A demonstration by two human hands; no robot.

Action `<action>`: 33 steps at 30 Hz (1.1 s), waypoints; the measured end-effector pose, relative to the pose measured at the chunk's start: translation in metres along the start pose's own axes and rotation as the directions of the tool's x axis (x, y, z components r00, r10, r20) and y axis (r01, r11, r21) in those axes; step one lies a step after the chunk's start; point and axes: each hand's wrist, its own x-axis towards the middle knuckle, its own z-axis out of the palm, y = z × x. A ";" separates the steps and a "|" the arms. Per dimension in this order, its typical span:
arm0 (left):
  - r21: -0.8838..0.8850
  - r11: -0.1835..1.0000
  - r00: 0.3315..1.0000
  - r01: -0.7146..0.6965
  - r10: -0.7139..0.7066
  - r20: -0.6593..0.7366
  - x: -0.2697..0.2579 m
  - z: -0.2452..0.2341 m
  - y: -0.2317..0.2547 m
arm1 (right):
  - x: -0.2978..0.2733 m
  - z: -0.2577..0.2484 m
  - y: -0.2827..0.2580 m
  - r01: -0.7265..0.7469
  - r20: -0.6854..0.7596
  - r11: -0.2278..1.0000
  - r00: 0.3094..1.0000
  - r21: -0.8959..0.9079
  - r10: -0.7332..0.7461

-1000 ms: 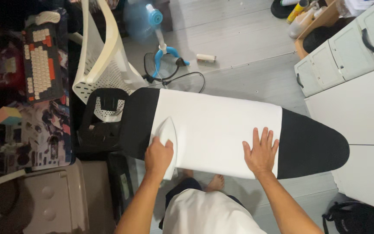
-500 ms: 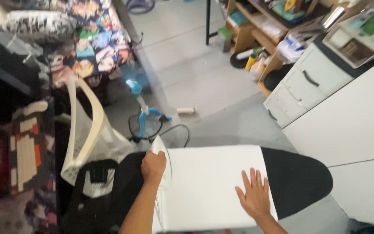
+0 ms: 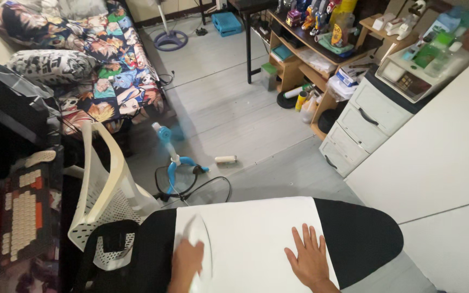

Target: The person irons a white cloth on an ironing board using an iron, folding the fabric and smoothing it.

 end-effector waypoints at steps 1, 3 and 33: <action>0.036 0.999 1.000 0.024 -0.024 -0.002 -0.009 0.015 -0.015 | -0.001 -0.002 0.001 0.014 -0.011 1.000 1.000 0.012 -0.014; -0.005 0.965 0.962 0.263 -0.262 0.074 -0.011 0.051 -0.039 | -0.001 -0.007 0.001 0.032 -0.025 0.999 0.999 0.025 -0.031; -0.034 0.974 0.972 -0.224 0.220 -0.082 0.057 0.042 0.131 | 0.048 0.059 0.060 -0.038 -0.145 0.999 0.989 0.013 0.040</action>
